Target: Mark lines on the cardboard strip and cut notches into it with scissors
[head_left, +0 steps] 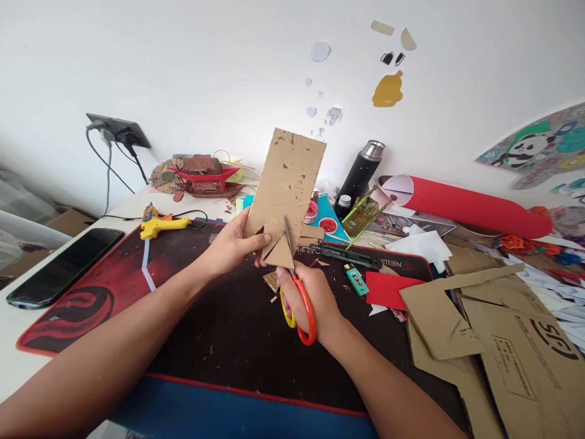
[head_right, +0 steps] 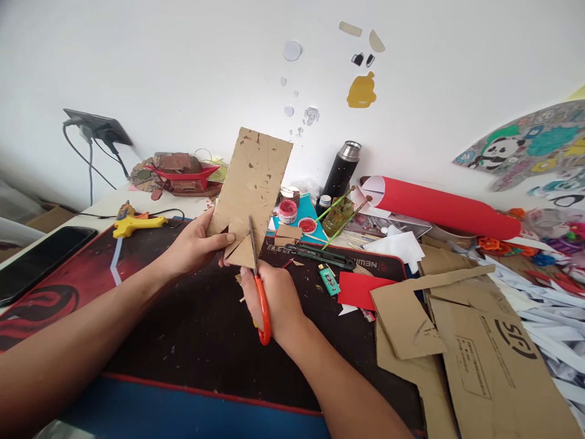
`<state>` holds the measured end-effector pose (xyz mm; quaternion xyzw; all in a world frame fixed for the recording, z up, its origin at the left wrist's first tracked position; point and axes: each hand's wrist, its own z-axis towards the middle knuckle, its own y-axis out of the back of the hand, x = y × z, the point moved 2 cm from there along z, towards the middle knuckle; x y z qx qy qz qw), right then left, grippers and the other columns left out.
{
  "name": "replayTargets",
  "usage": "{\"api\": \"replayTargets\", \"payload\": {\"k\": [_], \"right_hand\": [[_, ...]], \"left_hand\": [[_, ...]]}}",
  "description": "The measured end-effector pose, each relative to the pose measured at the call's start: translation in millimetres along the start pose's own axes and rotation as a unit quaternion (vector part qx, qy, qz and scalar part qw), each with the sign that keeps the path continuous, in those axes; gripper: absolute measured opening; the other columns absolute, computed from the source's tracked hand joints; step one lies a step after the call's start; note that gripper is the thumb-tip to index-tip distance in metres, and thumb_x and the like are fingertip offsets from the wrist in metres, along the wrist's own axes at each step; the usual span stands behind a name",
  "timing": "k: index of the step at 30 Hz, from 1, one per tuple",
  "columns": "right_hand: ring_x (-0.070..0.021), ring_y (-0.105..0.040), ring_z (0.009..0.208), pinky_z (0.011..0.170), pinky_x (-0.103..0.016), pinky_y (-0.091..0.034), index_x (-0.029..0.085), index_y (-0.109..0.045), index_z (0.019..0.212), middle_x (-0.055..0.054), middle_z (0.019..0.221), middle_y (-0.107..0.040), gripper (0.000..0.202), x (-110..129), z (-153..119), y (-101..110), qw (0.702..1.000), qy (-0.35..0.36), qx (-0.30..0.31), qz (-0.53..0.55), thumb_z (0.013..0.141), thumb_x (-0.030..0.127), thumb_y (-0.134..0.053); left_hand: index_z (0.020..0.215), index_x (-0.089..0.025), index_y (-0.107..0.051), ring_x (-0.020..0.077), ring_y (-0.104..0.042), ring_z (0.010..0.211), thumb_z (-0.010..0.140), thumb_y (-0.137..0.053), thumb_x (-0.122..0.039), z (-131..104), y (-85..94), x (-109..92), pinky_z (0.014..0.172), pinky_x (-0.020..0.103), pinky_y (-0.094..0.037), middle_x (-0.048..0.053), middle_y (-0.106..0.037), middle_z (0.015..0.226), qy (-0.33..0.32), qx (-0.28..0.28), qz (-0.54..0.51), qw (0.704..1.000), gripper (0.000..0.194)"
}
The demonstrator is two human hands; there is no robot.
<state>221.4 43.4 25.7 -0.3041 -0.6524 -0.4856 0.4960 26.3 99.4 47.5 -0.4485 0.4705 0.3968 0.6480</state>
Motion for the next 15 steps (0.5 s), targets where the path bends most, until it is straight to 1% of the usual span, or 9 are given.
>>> {"api": "replayTargets", "payload": {"k": [2, 7, 15], "right_hand": [[-0.0178, -0.062, 0.044, 0.053, -0.027, -0.050, 0.024, -0.069, 0.093, 0.002, 0.055, -0.063, 0.032, -0.1, -0.2, -0.7, 1.000, -0.003, -0.003, -0.003, 0.112, 0.045, -0.054], [-0.0196, -0.066, 0.047, 0.053, -0.027, -0.050, 0.024, -0.068, 0.091, 0.001, 0.056, -0.064, 0.032, 0.2, -0.7, -1.3, 1.000, 0.000, -0.015, -0.012, 0.112, 0.044, -0.053], [-0.0189, -0.064, 0.044, 0.052, -0.027, -0.049, 0.024, -0.067, 0.091, 0.002, 0.054, -0.061, 0.032, -0.3, -0.7, -1.1, 1.000, 0.000, -0.011, -0.023, 0.112, 0.044, -0.053]], "left_hand": [[0.118, -0.023, -0.056, 0.0170, -0.068, 0.048, 0.083, -0.094, -0.031, 0.0, -0.8, -0.8, 0.041, 0.025, -0.054, -0.003, -0.074, 0.077, 0.000, -0.001, -0.002, 1.000, 0.051], [0.117, -0.023, -0.057, 0.0170, -0.068, 0.048, 0.083, -0.094, -0.031, -0.6, -2.1, -2.3, 0.041, 0.025, -0.053, -0.003, -0.073, 0.076, -0.001, 0.001, -0.004, 1.000, 0.050], [0.113, -0.024, -0.056, 0.0170, -0.068, 0.047, 0.083, -0.093, -0.032, 0.0, -1.4, 1.2, 0.040, 0.025, -0.052, -0.003, -0.072, 0.074, 0.004, -0.004, -0.018, 1.000, 0.048]]}}
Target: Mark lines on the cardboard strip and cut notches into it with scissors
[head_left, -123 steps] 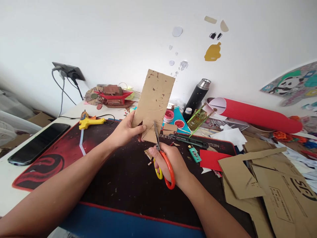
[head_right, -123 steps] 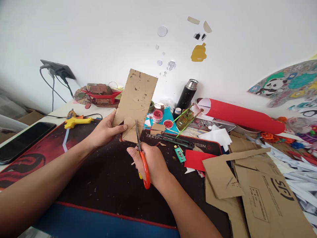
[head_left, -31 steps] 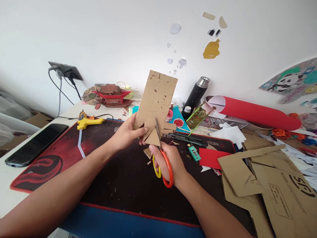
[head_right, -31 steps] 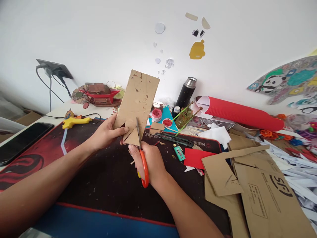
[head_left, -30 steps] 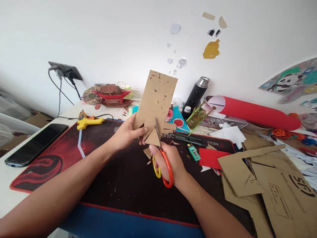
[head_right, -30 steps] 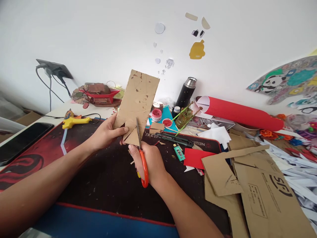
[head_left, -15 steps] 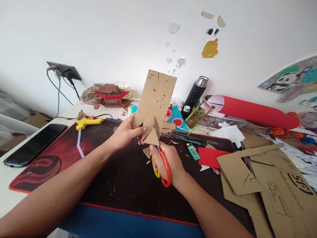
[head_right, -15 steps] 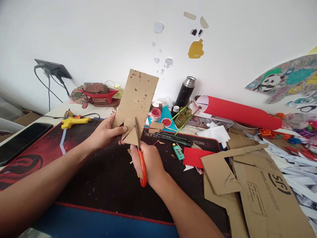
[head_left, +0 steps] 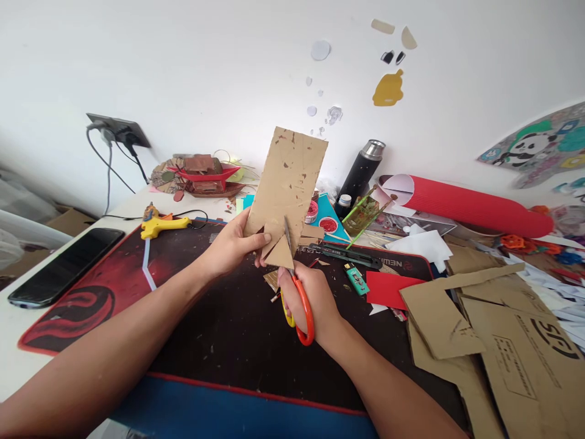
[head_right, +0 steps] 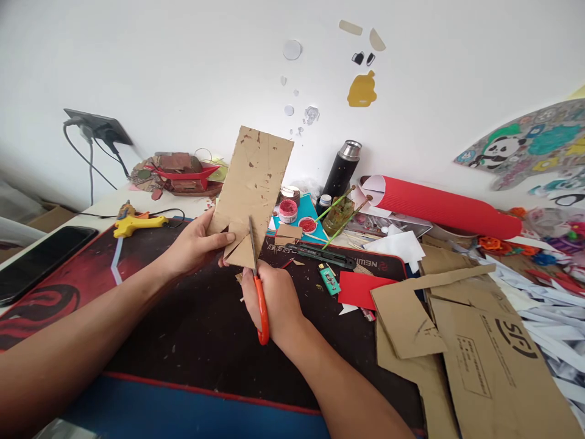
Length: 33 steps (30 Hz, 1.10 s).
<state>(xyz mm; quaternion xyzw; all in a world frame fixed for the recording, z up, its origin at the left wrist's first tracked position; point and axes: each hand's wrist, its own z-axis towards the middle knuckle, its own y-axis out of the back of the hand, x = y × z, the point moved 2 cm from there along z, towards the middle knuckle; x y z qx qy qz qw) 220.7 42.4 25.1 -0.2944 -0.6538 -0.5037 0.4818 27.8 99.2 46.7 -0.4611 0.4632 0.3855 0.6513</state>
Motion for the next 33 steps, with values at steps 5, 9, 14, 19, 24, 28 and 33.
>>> {"api": "replayTargets", "payload": {"k": [5, 9, 14, 19, 24, 28, 33], "right_hand": [[-0.0184, -0.061, 0.041, 0.051, -0.027, -0.047, 0.025, -0.068, 0.094, 0.004, 0.051, -0.059, 0.029, -1.6, 0.4, -0.3, 1.000, -0.006, 0.002, 0.000, 0.111, 0.044, -0.055], [-0.0185, -0.063, 0.044, 0.053, -0.027, -0.049, 0.024, -0.068, 0.095, 0.003, 0.053, -0.061, 0.030, -2.5, 1.3, -1.1, 1.000, -0.003, 0.007, 0.005, 0.112, 0.043, -0.052], [-0.0168, -0.065, 0.047, 0.054, -0.025, -0.050, 0.024, -0.066, 0.094, 0.003, 0.058, -0.063, 0.028, -3.4, 4.8, 1.0, 1.000, 0.010, 0.021, 0.020, 0.112, 0.042, -0.053], [-0.0160, -0.066, 0.049, 0.054, -0.024, -0.051, 0.024, -0.063, 0.094, 0.003, 0.062, -0.065, 0.030, -5.9, 9.5, 4.2, 0.999, 0.023, 0.038, 0.023, 0.111, 0.047, -0.055], [-0.0166, -0.070, 0.052, 0.054, -0.024, -0.052, 0.024, -0.062, 0.093, 0.002, 0.064, -0.069, 0.029, -5.1, 10.8, 4.6, 0.999, 0.025, 0.037, 0.020, 0.111, 0.046, -0.056], [-0.0167, -0.073, 0.055, 0.056, -0.024, -0.056, 0.023, -0.068, 0.098, 0.001, 0.068, -0.072, 0.025, -3.8, 8.5, 2.4, 0.998, 0.021, 0.057, 0.029, 0.110, 0.042, -0.058], [-0.0159, -0.071, 0.054, 0.053, -0.023, -0.056, 0.023, -0.069, 0.100, 0.002, 0.069, -0.071, 0.028, -10.7, 5.3, 0.3, 0.993, 0.005, 0.076, 0.088, 0.109, 0.047, -0.060]], "left_hand": [[0.113, -0.023, -0.057, 0.0164, -0.068, 0.046, 0.083, -0.094, -0.031, 0.1, -0.2, -1.0, 0.040, 0.024, -0.052, -0.003, -0.073, 0.075, -0.002, 0.005, -0.004, 1.000, 0.049], [0.114, -0.023, -0.058, 0.0165, -0.068, 0.047, 0.082, -0.095, -0.030, 0.8, 1.1, -0.7, 0.040, 0.024, -0.053, -0.002, -0.074, 0.076, -0.003, 0.001, -0.004, 1.000, 0.049], [0.114, -0.022, -0.061, 0.0153, -0.067, 0.048, 0.078, -0.097, -0.030, 1.6, 1.4, -3.1, 0.039, 0.023, -0.053, -0.002, -0.074, 0.081, -0.014, -0.015, -0.002, 1.000, 0.052], [0.112, -0.021, -0.065, 0.0142, -0.066, 0.051, 0.071, -0.099, -0.027, 0.8, -0.2, -6.7, 0.038, 0.023, -0.052, -0.002, -0.073, 0.084, -0.027, -0.062, -0.001, 0.998, 0.054], [0.105, -0.020, -0.068, 0.0121, -0.061, 0.046, 0.070, -0.096, -0.026, 0.4, -4.8, -6.3, 0.035, 0.021, -0.046, -0.003, -0.069, 0.077, -0.017, -0.087, -0.027, 0.996, 0.045], [0.107, -0.021, -0.072, 0.0130, -0.063, 0.051, 0.066, -0.094, -0.019, 5.5, 8.2, -14.8, 0.036, 0.021, -0.045, -0.001, -0.074, 0.084, -0.068, -0.174, -0.027, 0.982, 0.047], [0.090, -0.022, -0.070, 0.0098, -0.058, 0.051, 0.066, -0.088, -0.013, 12.8, 30.1, -29.8, 0.040, 0.019, -0.046, -0.003, -0.072, 0.080, -0.147, -0.267, -0.070, 0.950, 0.031]]}}
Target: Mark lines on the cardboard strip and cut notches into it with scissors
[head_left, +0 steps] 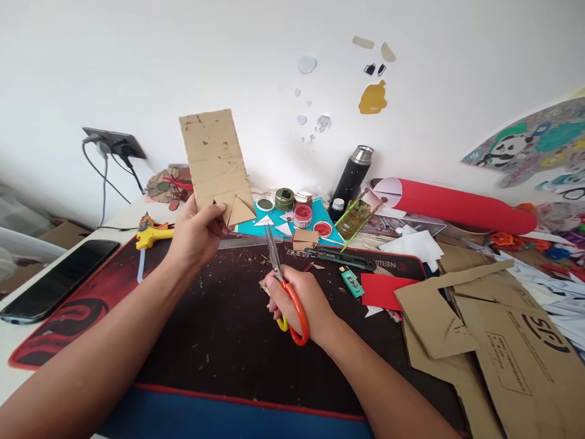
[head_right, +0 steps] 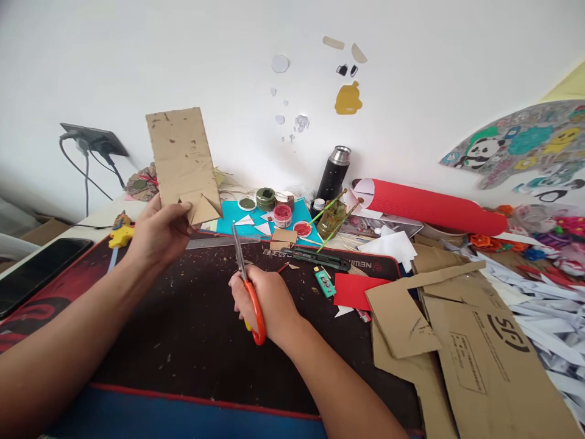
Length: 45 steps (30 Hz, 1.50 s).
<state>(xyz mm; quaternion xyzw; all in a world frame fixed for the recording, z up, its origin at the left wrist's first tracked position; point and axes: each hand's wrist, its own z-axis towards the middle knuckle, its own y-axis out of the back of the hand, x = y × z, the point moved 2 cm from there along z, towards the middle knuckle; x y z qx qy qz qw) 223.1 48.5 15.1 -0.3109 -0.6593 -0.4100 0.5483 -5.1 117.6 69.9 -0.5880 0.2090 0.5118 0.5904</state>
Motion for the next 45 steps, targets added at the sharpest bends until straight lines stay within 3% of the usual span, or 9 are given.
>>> {"api": "replayTargets", "payload": {"k": [3, 7, 15, 24, 29, 33, 36, 40, 45], "right_hand": [[-0.0144, -0.066, 0.049, 0.048, -0.022, -0.053, 0.023, -0.066, 0.097, 0.003, 0.064, -0.067, 0.033, 0.3, 1.2, 3.0, 0.997, 0.009, -0.033, 0.062, 0.107, 0.054, -0.063], [-0.0132, -0.062, 0.045, 0.045, -0.022, -0.052, 0.021, -0.066, 0.097, 0.004, 0.061, -0.066, 0.046, 9.1, 4.7, 6.1, 0.987, 0.019, -0.065, 0.146, 0.100, 0.067, -0.070], [-0.0134, -0.062, 0.043, 0.044, -0.021, -0.052, 0.019, -0.071, 0.104, 0.004, 0.058, -0.067, 0.060, 17.8, 7.0, 14.9, 0.970, 0.020, -0.110, 0.217, 0.087, 0.076, -0.082], [-0.0137, -0.063, 0.043, 0.044, -0.022, -0.055, 0.022, -0.065, 0.096, 0.004, 0.058, -0.068, 0.060, 19.3, 6.5, 18.8, 0.960, 0.021, -0.150, 0.236, 0.084, 0.077, -0.084], [-0.0138, -0.064, 0.044, 0.044, -0.022, -0.054, 0.021, -0.064, 0.094, 0.004, 0.058, -0.067, 0.057, 21.1, 6.9, 22.4, 0.961, 0.025, -0.173, 0.214, 0.086, 0.075, -0.083], [-0.0136, -0.062, 0.043, 0.041, -0.021, -0.050, 0.022, -0.061, 0.092, 0.005, 0.055, -0.064, 0.051, 24.4, 5.4, 23.7, 0.965, 0.034, -0.181, 0.188, 0.091, 0.070, -0.081], [-0.0147, -0.062, 0.044, 0.043, -0.023, -0.051, 0.021, -0.064, 0.099, 0.006, 0.056, -0.064, 0.051, 25.1, 4.9, 23.1, 0.967, 0.028, -0.175, 0.181, 0.091, 0.069, -0.079], [-0.0150, -0.061, 0.043, 0.043, -0.024, -0.052, 0.022, -0.063, 0.098, 0.007, 0.055, -0.061, 0.049, 25.6, 3.4, 21.9, 0.969, 0.034, -0.175, 0.173, 0.091, 0.069, -0.078], [-0.0130, -0.057, 0.039, 0.039, -0.022, -0.046, 0.024, -0.058, 0.084, 0.007, 0.050, -0.057, 0.045, 29.2, -1.2, 21.8, 0.970, 0.033, -0.198, 0.138, 0.096, 0.065, -0.076]], "left_hand": [[0.097, -0.022, -0.073, 0.0126, -0.065, 0.061, 0.068, -0.093, -0.016, -1.7, -2.2, -0.3, 0.046, 0.021, -0.052, 0.000, -0.076, 0.091, -0.001, 0.013, 0.001, 1.000, 0.036], [0.105, -0.021, -0.076, 0.0169, -0.075, 0.076, 0.065, -0.102, -0.024, -12.8, -9.6, 7.7, 0.058, 0.023, -0.060, 0.004, -0.082, 0.103, 0.043, 0.042, 0.003, 0.998, 0.048], [0.081, -0.016, -0.080, 0.0212, -0.075, 0.068, 0.066, -0.104, -0.039, -36.0, -23.2, 20.9, 0.066, 0.034, -0.063, 0.006, -0.080, 0.079, 0.146, 0.099, 0.034, 0.984, 0.036], [0.074, -0.017, -0.080, 0.0174, -0.069, 0.067, 0.076, -0.099, -0.040, -44.7, -23.2, 22.3, 0.067, 0.028, -0.059, 0.004, -0.074, 0.069, 0.133, 0.202, 0.091, 0.966, 0.030], [0.078, -0.016, -0.081, 0.0199, -0.071, 0.067, 0.078, -0.099, -0.045, -46.8, -22.0, 24.5, 0.067, 0.030, -0.061, 0.007, -0.077, 0.072, 0.156, 0.261, 0.126, 0.944, 0.034], [0.107, -0.020, -0.082, 0.0329, -0.081, 0.095, 0.072, -0.103, -0.047, -43.2, -22.1, 21.1, 0.084, 0.043, -0.068, 0.011, -0.084, 0.100, 0.153, 0.184, 0.068, 0.969, 0.049], [0.128, -0.024, -0.076, 0.0422, -0.077, 0.122, 0.068, -0.104, -0.044, -36.9, -21.2, 17.4, 0.099, 0.052, -0.067, 0.013, -0.084, 0.120, 0.132, 0.104, 0.018, 0.986, 0.069], [0.130, -0.025, -0.073, 0.0421, -0.077, 0.124, 0.071, -0.101, -0.032, -34.2, -21.9, 16.7, 0.101, 0.054, -0.068, 0.012, -0.084, 0.120, 0.112, 0.061, -0.002, 0.992, 0.066], [0.121, -0.026, -0.076, 0.0429, -0.076, 0.125, 0.073, -0.098, -0.033, -41.1, -27.2, 20.7, 0.099, 0.054, -0.069, 0.010, -0.083, 0.122, 0.110, 0.052, -0.015, 0.992, 0.054]]}}
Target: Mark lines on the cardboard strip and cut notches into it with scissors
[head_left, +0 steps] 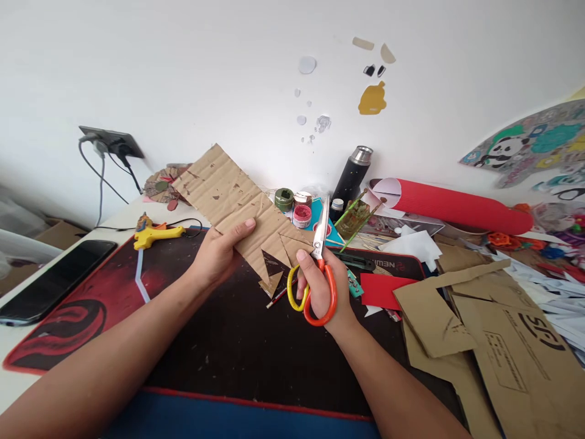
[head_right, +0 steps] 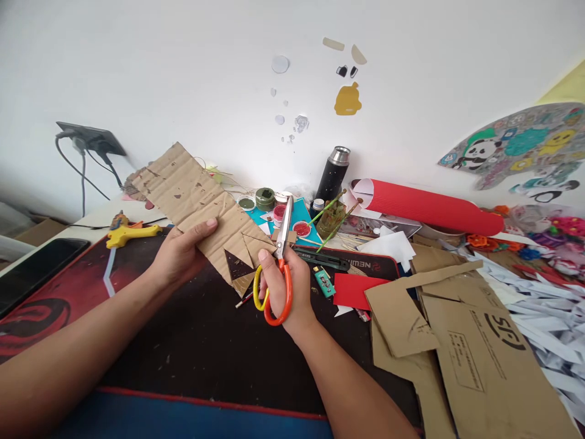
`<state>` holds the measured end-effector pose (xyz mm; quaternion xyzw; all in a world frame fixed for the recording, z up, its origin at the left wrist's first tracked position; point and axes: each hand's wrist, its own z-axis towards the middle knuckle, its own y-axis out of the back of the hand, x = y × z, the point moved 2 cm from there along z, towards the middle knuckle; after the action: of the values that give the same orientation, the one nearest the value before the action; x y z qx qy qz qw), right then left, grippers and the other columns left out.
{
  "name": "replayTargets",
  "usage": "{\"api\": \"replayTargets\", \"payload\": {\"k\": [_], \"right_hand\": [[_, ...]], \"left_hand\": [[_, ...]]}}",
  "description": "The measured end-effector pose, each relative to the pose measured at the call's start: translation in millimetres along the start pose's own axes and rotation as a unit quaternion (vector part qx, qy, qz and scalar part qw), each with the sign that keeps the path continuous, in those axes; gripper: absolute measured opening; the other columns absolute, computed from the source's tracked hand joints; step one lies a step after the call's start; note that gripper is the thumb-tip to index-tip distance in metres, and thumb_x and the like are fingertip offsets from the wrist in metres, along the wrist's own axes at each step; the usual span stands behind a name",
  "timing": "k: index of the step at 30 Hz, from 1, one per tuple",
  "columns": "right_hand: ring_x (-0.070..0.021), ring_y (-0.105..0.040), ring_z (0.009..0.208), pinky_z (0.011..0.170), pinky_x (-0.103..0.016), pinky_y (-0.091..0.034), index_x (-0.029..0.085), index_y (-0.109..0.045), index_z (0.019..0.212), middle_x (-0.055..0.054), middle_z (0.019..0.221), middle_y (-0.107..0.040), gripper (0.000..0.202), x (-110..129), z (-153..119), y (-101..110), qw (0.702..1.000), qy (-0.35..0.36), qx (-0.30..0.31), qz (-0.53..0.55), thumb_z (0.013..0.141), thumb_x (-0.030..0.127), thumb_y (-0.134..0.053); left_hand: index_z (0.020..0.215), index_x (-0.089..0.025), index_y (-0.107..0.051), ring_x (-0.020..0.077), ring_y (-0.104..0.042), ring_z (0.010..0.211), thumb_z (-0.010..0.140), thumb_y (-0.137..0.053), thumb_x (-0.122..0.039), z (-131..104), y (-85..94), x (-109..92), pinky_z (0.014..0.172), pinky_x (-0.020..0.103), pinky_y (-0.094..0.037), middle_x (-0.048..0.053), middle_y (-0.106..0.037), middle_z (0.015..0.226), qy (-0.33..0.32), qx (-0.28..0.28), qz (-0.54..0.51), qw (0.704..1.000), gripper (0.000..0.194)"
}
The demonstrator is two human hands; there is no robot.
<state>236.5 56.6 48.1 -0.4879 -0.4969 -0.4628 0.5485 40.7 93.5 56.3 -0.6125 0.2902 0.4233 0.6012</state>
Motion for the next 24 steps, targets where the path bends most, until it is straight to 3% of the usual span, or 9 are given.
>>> {"api": "replayTargets", "payload": {"k": [3, 7, 8, 12, 15, 24], "right_hand": [[-0.0133, -0.057, 0.038, 0.038, -0.022, -0.046, 0.024, -0.059, 0.084, 0.007, 0.049, -0.056, 0.046, 1.2, -0.1, 1.3, 1.000, -0.002, -0.007, -0.002, 0.095, 0.065, -0.076], [-0.0127, -0.056, 0.037, 0.038, -0.022, -0.047, 0.024, -0.059, 0.083, 0.007, 0.051, -0.056, 0.049, -0.8, 3.8, 4.5, 0.999, 0.004, -0.031, 0.017, 0.092, 0.069, -0.077], [-0.0127, -0.055, 0.037, 0.038, -0.022, -0.048, 0.024, -0.059, 0.083, 0.007, 0.051, -0.056, 0.049, -1.8, 4.7, 4.6, 0.999, 0.003, -0.030, 0.018, 0.092, 0.069, -0.078], [-0.0127, -0.055, 0.036, 0.037, -0.022, -0.046, 0.025, -0.057, 0.080, 0.007, 0.049, -0.056, 0.050, -6.5, 5.6, 1.3, 0.999, -0.026, 0.015, 0.012, 0.090, 0.068, -0.078], [-0.0122, -0.054, 0.036, 0.038, -0.021, -0.046, 0.025, -0.055, 0.078, 0.006, 0.049, -0.058, 0.050, -8.8, 4.5, -1.2, 0.998, -0.041, 0.047, 0.000, 0.091, 0.068, -0.078], [-0.0129, -0.056, 0.038, 0.037, -0.020, -0.044, 0.024, -0.058, 0.081, 0.007, 0.052, -0.058, 0.048, -17.0, 5.8, -2.8, 0.994, -0.057, 0.090, -0.018, 0.091, 0.065, -0.080]], "left_hand": [[0.116, -0.028, -0.077, 0.0410, -0.074, 0.129, 0.073, -0.098, -0.032, 7.1, 4.7, 0.8, 0.101, 0.052, -0.069, 0.007, -0.084, 0.123, -0.012, -0.027, -0.003, 1.000, 0.048], [0.108, -0.027, -0.077, 0.0360, -0.072, 0.134, 0.069, -0.099, -0.026, 30.3, 27.7, -10.9, 0.102, 0.044, -0.070, 0.005, -0.084, 0.120, -0.077, -0.144, -0.032, 0.986, 0.044], [0.107, -0.027, -0.077, 0.0347, -0.070, 0.137, 0.069, -0.097, -0.024, 35.2, 32.4, -14.7, 0.104, 0.042, -0.069, 0.005, -0.084, 0.123, -0.083, -0.151, -0.037, 0.984, 0.043], [0.119, -0.027, -0.077, 0.0345, -0.069, 0.139, 0.074, -0.094, -0.022, 40.8, 36.2, -24.1, 0.110, 0.045, -0.066, 0.005, -0.082, 0.135, -0.090, -0.093, -0.056, 0.990, 0.049], [0.125, -0.026, -0.074, 0.0337, -0.072, 0.136, 0.074, -0.095, -0.023, 36.4, 33.0, -22.3, 0.111, 0.044, -0.066, 0.007, -0.081, 0.136, -0.075, -0.085, -0.060, 0.992, 0.054], [0.107, -0.026, -0.074, 0.0349, -0.069, 0.139, 0.074, -0.096, -0.028, 37.2, 35.1, -19.6, 0.105, 0.043, -0.068, 0.006, -0.080, 0.136, -0.072, -0.099, -0.054, 0.991, 0.040]]}}
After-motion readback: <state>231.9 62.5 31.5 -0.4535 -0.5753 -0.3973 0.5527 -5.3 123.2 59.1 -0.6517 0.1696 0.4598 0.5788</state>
